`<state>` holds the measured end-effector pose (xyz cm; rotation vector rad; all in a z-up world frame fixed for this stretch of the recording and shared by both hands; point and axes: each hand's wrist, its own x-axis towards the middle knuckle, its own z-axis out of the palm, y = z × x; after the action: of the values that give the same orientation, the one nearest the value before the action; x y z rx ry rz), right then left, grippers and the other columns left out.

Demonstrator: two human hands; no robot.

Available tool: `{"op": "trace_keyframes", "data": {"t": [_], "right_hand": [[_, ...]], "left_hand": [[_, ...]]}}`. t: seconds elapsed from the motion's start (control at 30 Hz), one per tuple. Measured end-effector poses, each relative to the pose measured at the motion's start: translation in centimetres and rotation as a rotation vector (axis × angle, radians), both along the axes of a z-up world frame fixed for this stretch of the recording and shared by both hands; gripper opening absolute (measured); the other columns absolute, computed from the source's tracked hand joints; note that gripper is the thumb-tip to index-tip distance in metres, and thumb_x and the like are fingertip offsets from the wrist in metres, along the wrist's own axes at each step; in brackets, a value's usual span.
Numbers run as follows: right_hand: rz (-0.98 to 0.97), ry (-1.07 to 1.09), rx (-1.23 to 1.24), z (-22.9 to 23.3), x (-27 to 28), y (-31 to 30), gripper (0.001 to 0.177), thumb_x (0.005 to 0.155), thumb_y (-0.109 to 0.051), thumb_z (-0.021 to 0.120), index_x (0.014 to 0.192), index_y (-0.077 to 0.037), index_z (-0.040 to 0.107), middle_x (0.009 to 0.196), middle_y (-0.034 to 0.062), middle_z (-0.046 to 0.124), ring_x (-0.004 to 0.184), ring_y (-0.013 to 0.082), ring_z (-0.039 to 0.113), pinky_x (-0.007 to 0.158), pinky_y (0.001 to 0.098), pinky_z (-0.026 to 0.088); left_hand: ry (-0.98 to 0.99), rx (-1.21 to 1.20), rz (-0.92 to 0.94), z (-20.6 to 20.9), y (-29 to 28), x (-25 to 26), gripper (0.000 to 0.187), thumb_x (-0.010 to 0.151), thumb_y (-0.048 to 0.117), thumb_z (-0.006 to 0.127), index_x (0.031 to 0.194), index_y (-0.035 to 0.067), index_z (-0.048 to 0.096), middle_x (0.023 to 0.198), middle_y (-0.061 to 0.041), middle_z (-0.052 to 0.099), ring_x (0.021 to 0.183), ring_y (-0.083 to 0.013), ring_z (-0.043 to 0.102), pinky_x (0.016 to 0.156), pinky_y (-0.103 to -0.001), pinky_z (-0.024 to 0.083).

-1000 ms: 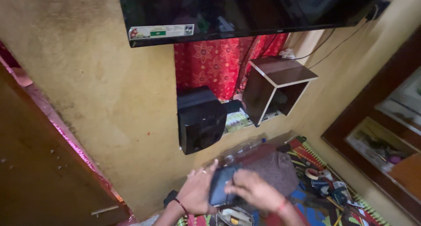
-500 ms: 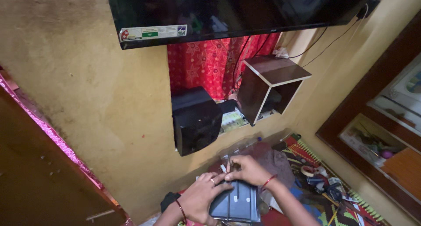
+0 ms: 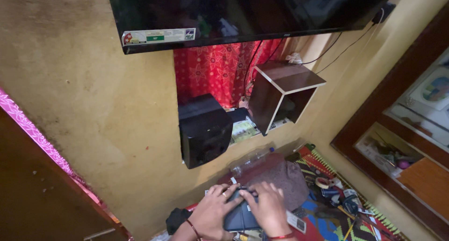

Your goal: The person moves a black plastic chair to a corner of the room, then picks up a pink headband from the bed and hangs it on a wall-mounted clothes rack. The person then picks up a red balloon and places it on a mattress, followed by placing a black pouch and a white charger on a shelf under a wall-mounted TV. Finally, the person picks up two remote controls and places them on the shelf.

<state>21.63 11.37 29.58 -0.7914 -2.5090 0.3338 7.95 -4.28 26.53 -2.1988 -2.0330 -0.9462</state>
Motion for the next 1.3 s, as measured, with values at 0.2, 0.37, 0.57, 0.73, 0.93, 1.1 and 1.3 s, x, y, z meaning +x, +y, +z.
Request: {"op": "trace_keyframes", "data": {"t": [0.2, 0.37, 0.57, 0.73, 0.93, 1.1, 1.3], "right_hand": [[-0.066, -0.022, -0.268, -2.9, -1.0, 1.5, 0.03, 0.077, -0.042, 0.08, 0.083, -0.013, 0.077, 0.08, 0.006, 0.076, 0.08, 0.0268, 0.073, 0.076, 0.0407, 0.053], [-0.095, 0.07, -0.373, -4.7, -1.4, 1.8, 0.021, 0.075, -0.027, 0.08, 0.075, -0.008, 0.072, 0.075, 0.0104, 0.075, 0.071, 0.0272, 0.074, 0.069, 0.04, 0.057], [-0.069, 0.177, -0.15, -6.4, -1.8, 0.8, 0.018, 0.074, -0.018, 0.076, 0.078, -0.005, 0.064, 0.08, 0.0131, 0.069, 0.074, 0.0354, 0.068, 0.067, 0.0477, 0.053], [-0.061, 0.158, -0.029, -7.1, -1.8, 0.6, 0.02, 0.079, -0.015, 0.069, 0.092, -0.004, 0.058, 0.09, 0.0183, 0.066, 0.079, 0.0428, 0.065, 0.068, 0.0531, 0.052], [-0.137, 0.114, 0.058, -7.3, -2.2, 0.3, 0.019, 0.078, -0.019, 0.069, 0.089, -0.006, 0.059, 0.084, 0.0178, 0.069, 0.084, 0.043, 0.067, 0.073, 0.0552, 0.053], [-0.178, 0.117, -0.317, -10.9, -2.3, 3.7, 0.019, 0.082, -0.019, 0.074, 0.092, -0.005, 0.064, 0.079, 0.0156, 0.073, 0.075, 0.0313, 0.072, 0.07, 0.0428, 0.057], [0.072, 0.412, -0.802, -17.8, -2.4, 9.2, 0.024, 0.077, -0.009, 0.083, 0.09, -0.002, 0.064, 0.074, 0.002, 0.066, 0.066, 0.009, 0.061, 0.063, 0.0275, 0.052]], "left_hand": [[0.168, -0.014, 0.048, -0.7, 0.6, 1.3, 0.1, 0.056, 0.044, 0.088, 0.139, -0.003, 0.057, 0.151, -0.03, 0.042, 0.135, -0.0479, 0.041, 0.114, -0.056, 0.029], [0.197, -0.01, 0.071, -2.0, 1.0, 1.5, 0.097, 0.053, 0.042, 0.091, 0.135, 0.002, 0.058, 0.148, -0.03, 0.043, 0.134, -0.0476, 0.041, 0.11, -0.058, 0.03], [0.169, 0.01, 0.119, -3.0, 1.0, 1.8, 0.093, 0.054, 0.04, 0.092, 0.129, -0.002, 0.055, 0.149, -0.03, 0.044, 0.133, -0.0477, 0.042, 0.109, -0.057, 0.032], [0.218, 0.06, 0.138, -4.2, 1.4, 1.6, 0.088, 0.054, 0.035, 0.09, 0.127, -0.001, 0.057, 0.148, -0.031, 0.045, 0.132, -0.0476, 0.044, 0.109, -0.058, 0.033], [0.196, 0.034, 0.109, -5.3, 1.9, 1.3, 0.088, 0.056, 0.035, 0.089, 0.129, -0.004, 0.057, 0.147, -0.032, 0.045, 0.131, -0.0489, 0.043, 0.109, -0.06, 0.032], [0.235, 0.089, 0.143, -5.8, 1.9, 0.9, 0.082, 0.059, 0.033, 0.087, 0.129, 0.001, 0.06, 0.147, -0.032, 0.046, 0.131, -0.0472, 0.045, 0.108, -0.058, 0.033], [0.133, 0.035, 0.14, -5.4, 1.6, 0.6, 0.08, 0.059, 0.035, 0.089, 0.126, 0.001, 0.061, 0.145, -0.033, 0.045, 0.13, -0.0485, 0.044, 0.107, -0.059, 0.032]]}}
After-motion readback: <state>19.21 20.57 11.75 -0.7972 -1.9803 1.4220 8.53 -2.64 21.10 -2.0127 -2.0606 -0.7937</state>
